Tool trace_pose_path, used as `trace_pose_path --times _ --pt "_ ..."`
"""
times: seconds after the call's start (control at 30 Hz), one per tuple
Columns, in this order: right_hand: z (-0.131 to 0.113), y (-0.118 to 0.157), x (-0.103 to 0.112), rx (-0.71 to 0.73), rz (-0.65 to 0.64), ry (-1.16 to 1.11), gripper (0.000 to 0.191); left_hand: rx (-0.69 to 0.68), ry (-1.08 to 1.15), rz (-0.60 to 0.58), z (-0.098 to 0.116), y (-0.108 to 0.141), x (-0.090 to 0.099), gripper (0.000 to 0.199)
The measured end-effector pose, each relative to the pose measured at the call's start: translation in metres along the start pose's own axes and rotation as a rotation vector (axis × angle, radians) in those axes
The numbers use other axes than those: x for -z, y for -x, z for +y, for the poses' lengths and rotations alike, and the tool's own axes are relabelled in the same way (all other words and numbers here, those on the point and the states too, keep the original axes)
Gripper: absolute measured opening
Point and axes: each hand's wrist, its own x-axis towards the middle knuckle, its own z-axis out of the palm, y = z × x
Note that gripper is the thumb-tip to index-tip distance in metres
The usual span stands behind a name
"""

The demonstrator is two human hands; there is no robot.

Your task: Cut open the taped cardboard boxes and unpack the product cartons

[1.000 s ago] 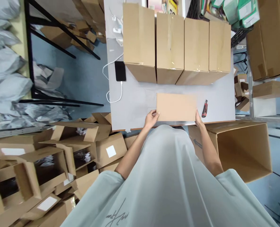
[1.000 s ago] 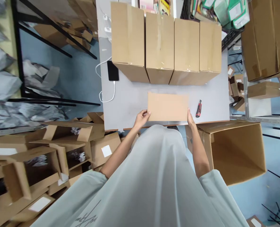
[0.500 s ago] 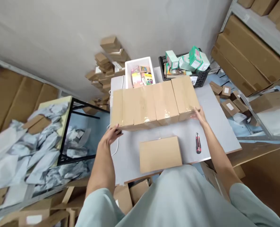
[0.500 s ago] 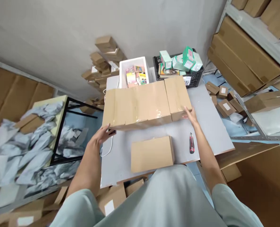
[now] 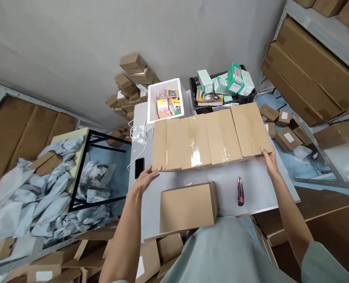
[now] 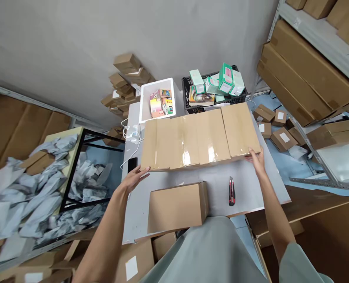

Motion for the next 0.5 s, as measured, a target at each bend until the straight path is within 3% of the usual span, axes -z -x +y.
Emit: trace_pose_path --times 0.13,0.27,0.33,0.4,0.5 --pt "-0.012 -0.043 0.026 0.021 0.038 0.020 0.107 -0.069 -0.071 -0.021 0.026 -0.004 -0.044 0.063" --pt "-0.023 -0.071 0.036 0.042 0.025 0.047 0.113 -0.099 -0.096 -0.029 0.033 -0.006 -0.065 0.070" --pt "-0.015 -0.072 0.038 0.061 0.042 0.078 0.121 -0.131 -0.097 -0.027 0.024 -0.007 -0.071 0.071" --pt "0.007 -0.060 0.036 0.055 0.087 0.132 0.125 -0.178 -0.083 0.007 0.004 -0.008 -0.073 0.074" --pt "0.065 -0.009 0.025 0.008 0.049 0.339 0.130 -0.361 -0.232 0.072 -0.044 -0.010 -0.065 0.102"
